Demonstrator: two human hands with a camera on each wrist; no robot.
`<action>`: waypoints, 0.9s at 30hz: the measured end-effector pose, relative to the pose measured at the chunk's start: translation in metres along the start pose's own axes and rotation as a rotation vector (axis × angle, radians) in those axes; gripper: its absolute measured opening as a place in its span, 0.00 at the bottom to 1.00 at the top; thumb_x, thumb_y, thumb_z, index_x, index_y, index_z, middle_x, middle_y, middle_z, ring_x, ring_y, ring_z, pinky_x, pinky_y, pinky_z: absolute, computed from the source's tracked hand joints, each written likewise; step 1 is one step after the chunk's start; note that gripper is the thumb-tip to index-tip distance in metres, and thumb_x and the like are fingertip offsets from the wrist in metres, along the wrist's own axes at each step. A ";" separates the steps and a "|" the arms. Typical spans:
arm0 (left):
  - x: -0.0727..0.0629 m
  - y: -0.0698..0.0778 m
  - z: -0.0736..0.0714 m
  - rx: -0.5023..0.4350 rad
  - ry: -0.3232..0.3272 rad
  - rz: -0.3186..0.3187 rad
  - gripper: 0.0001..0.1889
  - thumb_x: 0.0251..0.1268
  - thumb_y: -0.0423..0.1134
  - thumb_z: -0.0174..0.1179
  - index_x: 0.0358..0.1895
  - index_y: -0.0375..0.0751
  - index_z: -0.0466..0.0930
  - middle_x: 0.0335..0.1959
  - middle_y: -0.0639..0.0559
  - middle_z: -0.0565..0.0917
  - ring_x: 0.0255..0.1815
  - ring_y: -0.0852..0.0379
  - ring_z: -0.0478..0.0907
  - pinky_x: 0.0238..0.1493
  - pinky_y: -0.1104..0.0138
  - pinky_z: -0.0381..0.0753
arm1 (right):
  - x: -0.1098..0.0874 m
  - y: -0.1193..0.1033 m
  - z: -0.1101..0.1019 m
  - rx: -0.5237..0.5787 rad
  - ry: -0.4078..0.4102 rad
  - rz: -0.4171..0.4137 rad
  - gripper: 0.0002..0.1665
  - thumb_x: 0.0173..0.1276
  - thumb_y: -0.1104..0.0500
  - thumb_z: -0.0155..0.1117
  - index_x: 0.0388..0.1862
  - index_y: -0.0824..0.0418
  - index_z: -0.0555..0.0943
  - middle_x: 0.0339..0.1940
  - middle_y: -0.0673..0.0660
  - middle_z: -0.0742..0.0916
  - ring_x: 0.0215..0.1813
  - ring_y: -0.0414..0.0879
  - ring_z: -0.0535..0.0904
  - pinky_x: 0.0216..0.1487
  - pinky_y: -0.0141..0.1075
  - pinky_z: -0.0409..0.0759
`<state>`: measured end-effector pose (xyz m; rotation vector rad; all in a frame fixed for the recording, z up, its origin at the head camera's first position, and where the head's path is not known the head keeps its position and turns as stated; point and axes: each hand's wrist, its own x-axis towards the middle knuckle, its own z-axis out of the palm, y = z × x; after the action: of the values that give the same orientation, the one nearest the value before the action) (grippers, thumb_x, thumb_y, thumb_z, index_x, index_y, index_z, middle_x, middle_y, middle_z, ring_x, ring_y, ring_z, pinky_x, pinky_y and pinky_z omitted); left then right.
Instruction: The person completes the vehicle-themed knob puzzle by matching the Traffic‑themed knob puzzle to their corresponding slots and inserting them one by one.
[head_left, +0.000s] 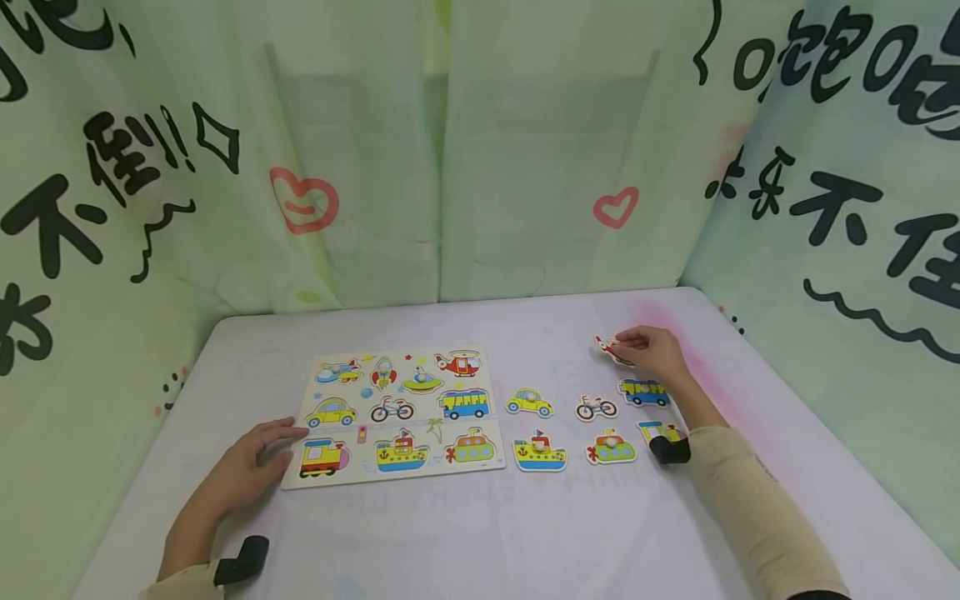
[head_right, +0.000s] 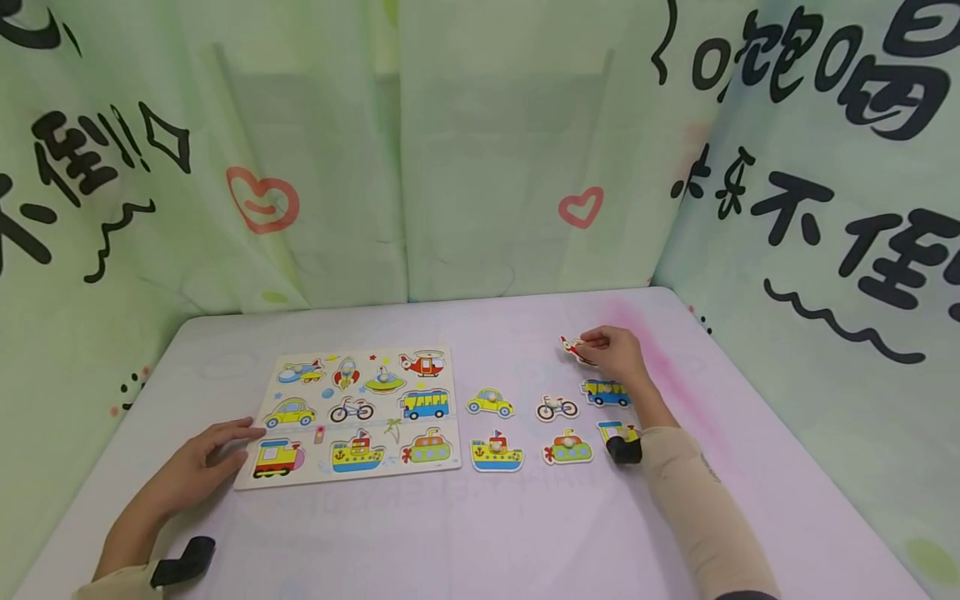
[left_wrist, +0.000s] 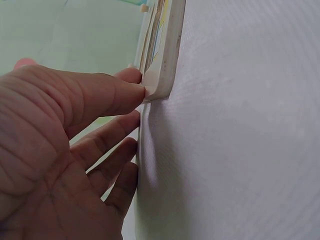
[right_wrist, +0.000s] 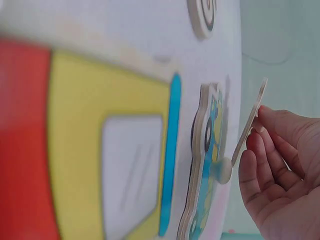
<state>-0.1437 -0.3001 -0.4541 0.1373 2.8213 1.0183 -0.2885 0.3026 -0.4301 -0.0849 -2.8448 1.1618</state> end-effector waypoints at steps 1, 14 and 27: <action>0.000 0.000 0.000 -0.001 0.000 0.002 0.21 0.72 0.33 0.58 0.66 0.38 0.78 0.75 0.29 0.66 0.76 0.23 0.55 0.71 0.30 0.58 | -0.001 -0.001 0.000 0.016 0.003 0.001 0.22 0.72 0.54 0.69 0.56 0.69 0.83 0.48 0.66 0.88 0.47 0.53 0.83 0.37 0.21 0.79; 0.001 0.000 0.000 -0.013 -0.016 -0.019 0.21 0.72 0.34 0.57 0.66 0.39 0.78 0.75 0.29 0.64 0.77 0.23 0.54 0.72 0.30 0.56 | -0.015 -0.015 0.011 0.121 0.002 -0.033 0.22 0.72 0.56 0.69 0.56 0.71 0.82 0.48 0.67 0.89 0.38 0.38 0.83 0.37 0.23 0.82; 0.000 0.000 0.000 -0.002 -0.004 -0.002 0.21 0.72 0.33 0.57 0.66 0.38 0.78 0.75 0.29 0.65 0.76 0.23 0.54 0.72 0.30 0.56 | -0.017 -0.037 0.037 0.158 -0.028 -0.090 0.21 0.71 0.55 0.71 0.55 0.69 0.83 0.47 0.64 0.89 0.40 0.39 0.84 0.39 0.24 0.80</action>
<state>-0.1438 -0.2997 -0.4540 0.1363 2.8161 1.0187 -0.2759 0.2492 -0.4318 0.0677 -2.7357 1.3731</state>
